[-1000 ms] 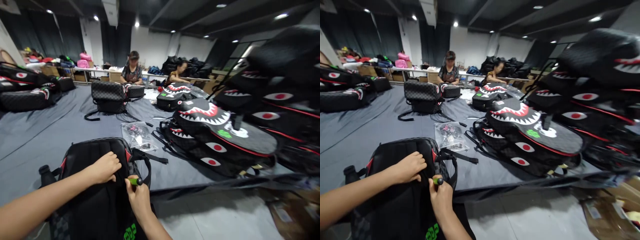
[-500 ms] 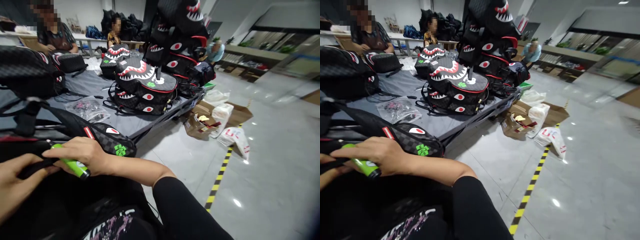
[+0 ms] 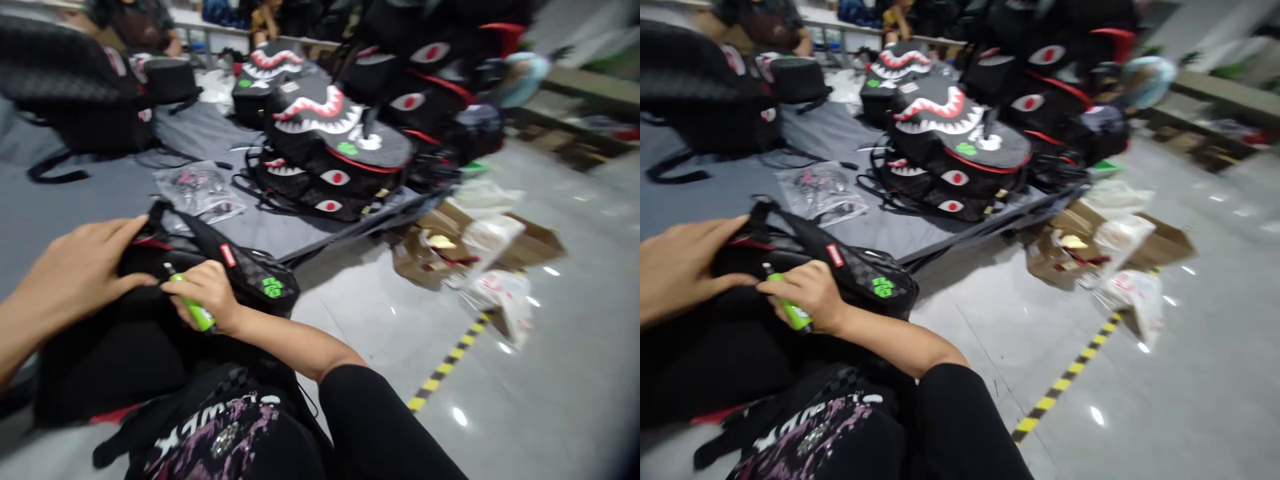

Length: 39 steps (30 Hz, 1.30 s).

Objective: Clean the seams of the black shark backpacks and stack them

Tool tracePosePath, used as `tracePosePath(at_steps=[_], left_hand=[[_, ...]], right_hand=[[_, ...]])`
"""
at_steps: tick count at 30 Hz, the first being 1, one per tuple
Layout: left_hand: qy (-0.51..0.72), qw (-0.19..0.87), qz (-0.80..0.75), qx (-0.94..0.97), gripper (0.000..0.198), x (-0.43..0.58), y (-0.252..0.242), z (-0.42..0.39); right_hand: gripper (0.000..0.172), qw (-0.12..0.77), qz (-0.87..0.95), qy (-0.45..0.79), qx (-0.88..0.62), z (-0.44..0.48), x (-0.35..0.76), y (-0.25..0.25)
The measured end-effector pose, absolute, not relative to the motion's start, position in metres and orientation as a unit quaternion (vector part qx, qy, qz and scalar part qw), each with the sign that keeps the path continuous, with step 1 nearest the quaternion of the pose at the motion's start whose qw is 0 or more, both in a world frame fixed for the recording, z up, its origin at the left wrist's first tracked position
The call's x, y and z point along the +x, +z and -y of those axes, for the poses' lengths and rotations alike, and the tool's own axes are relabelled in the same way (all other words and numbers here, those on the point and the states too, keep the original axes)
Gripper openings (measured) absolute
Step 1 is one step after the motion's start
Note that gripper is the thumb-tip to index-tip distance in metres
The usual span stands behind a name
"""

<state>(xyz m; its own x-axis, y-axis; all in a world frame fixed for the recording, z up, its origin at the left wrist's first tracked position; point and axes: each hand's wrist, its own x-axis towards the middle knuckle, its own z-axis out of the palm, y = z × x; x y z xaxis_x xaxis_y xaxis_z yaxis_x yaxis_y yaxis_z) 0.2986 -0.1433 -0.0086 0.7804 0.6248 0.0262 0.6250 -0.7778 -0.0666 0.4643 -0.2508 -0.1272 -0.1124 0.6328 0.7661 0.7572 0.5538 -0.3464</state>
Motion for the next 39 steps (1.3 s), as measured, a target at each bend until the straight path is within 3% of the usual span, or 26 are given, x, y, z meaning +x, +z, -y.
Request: tracePosePath(at_steps=[3, 10, 14, 19, 22, 26, 32, 39], left_hand=[[0.103, 0.114, 0.376, -0.914, 0.071, 0.340, -0.008, 0.130], [0.035, 0.104, 0.312, -0.944, 0.112, 0.339, -0.037, 0.135], [0.075, 0.114, 0.338, -0.931, 0.132, 0.338, -0.040, 0.152], [0.081, 0.116, 0.373, -0.917, 0.116, 0.345, -0.049, 0.146], [0.075, 0.113, 0.370, -0.919, 0.101, 0.346, -0.051, 0.142], [0.079, 0.101, 0.379, -0.916, 0.097, 0.347, -0.053, 0.139], [0.062, 0.093, 0.401, -0.909, 0.096, 0.350, -0.061, 0.130], [0.040, 0.057, 0.410, -0.909, 0.096, 0.350, -0.071, 0.123]], right_hand=[[0.016, 0.554, 0.694, -0.030, -0.459, 0.270, 0.465, -0.140], [0.035, 0.557, 0.700, 0.100, -0.435, 0.264, 0.499, -0.143], [0.037, 0.594, 0.630, 0.177, -0.468, 0.262, 0.500, -0.143], [0.019, 0.481, 0.682, 0.181, -0.520, 0.253, 0.515, -0.130], [0.023, 0.410, 0.732, 0.226, -0.495, 0.245, 0.531, -0.109], [0.026, 0.312, 0.756, 0.295, -0.495, 0.231, 0.538, -0.085], [0.026, 0.159, 0.797, 0.219, -0.540, 0.218, 0.529, -0.078], [0.021, 0.229, 0.818, 0.158, -0.503, 0.221, 0.535, -0.089]])
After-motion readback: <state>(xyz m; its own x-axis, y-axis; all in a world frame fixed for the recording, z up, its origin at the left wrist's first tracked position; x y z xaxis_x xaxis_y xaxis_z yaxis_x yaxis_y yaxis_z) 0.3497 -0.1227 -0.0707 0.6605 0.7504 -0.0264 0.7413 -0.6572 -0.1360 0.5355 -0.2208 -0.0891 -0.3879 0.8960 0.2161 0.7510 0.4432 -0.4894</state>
